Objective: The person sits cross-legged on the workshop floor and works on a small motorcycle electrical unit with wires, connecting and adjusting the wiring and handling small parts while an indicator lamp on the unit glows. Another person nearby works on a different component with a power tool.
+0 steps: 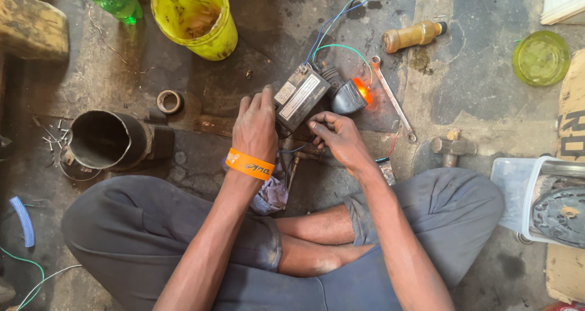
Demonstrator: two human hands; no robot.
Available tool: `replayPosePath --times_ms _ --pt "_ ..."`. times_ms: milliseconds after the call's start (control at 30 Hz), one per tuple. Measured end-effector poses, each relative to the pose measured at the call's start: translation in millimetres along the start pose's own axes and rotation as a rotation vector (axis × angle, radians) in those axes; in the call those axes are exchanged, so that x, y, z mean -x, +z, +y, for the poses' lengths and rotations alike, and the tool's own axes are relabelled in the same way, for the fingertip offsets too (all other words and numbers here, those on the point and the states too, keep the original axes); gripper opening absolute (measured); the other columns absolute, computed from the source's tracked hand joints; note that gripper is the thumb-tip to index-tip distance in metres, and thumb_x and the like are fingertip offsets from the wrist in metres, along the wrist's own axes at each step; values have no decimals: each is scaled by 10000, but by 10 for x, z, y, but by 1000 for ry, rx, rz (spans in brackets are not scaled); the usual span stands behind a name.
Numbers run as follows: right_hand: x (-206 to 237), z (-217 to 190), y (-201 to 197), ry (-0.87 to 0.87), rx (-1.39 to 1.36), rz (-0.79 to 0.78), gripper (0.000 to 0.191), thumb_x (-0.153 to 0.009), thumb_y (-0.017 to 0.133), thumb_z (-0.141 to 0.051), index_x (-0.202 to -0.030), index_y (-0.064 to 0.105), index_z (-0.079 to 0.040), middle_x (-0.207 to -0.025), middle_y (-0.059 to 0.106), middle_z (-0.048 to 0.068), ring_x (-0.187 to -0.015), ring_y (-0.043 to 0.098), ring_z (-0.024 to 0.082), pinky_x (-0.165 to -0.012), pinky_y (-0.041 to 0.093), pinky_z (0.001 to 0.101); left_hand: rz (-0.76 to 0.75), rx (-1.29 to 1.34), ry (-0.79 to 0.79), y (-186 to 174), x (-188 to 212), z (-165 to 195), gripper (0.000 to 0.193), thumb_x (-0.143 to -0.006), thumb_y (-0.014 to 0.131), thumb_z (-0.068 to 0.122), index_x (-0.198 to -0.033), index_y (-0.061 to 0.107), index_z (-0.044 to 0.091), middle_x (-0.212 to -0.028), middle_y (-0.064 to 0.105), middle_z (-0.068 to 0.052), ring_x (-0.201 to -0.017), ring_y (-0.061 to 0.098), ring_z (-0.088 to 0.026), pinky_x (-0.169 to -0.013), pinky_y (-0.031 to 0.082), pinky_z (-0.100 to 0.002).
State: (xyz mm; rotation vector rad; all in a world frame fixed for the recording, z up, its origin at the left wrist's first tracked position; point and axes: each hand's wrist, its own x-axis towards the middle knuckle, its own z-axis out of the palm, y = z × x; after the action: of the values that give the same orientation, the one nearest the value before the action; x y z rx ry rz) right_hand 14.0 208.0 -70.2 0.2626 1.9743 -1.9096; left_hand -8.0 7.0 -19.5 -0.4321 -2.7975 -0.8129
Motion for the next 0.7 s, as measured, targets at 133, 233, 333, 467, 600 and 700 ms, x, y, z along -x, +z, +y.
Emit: replayPosePath --times_ms 133,233,333,467,600,700 --pt "-1 -11 7 -4 15 0 191 -997 655 -208 -1047 715 -34 -865 672 -26 -742 611 59 -655 504 248 21 16 22 29 -7 -20 502 -818 510 -126 -1319 516 -91 -1178 641 -251 -1103 571 -444 -939 491 -493" --pt "0 -3 14 -3 14 -1 189 -997 656 -204 -1044 715 -30 -858 673 -21 -735 614 60 -651 505 250 20 15 25 58 -7 -50 468 -840 499 -122 -1305 529 -80 -1156 639 -246 -1082 572 -443 -955 486 -497" --pt "-4 4 16 4 13 -2 191 -994 659 -204 -1046 714 -29 -852 673 -17 -733 620 62 -648 507 250 14 39 -2 95 -16 -71 390 -862 497 -118 -1243 555 -55 -1107 640 -236 -1045 577 -433 -931 485 -502" --pt "-10 14 18 10 25 1 196 -990 661 -208 -1052 714 -29 -854 677 -18 -728 617 62 -642 506 251 60 37 62 138 -35 -85 377 -859 507 -111 -1224 571 -45 -1074 631 -230 -1013 580 -423 -911 492 -496" --pt "-9 21 10 13 12 -4 205 -991 663 -220 -1052 709 -29 -856 674 -10 -735 620 66 -650 512 252 112 153 13 124 -34 -81 250 -917 600 -32 -1166 604 -16 -1061 634 -207 -998 595 -429 -879 485 -511" --pt "-2 23 -6 19 -1 -9 211 -992 665 -231 -1052 705 -32 -860 673 3 -739 627 72 -658 519 253 164 231 -46 95 -36 -60 216 -924 636 -26 -1138 622 1 -1060 626 -201 -988 617 -420 -850 500 -500"
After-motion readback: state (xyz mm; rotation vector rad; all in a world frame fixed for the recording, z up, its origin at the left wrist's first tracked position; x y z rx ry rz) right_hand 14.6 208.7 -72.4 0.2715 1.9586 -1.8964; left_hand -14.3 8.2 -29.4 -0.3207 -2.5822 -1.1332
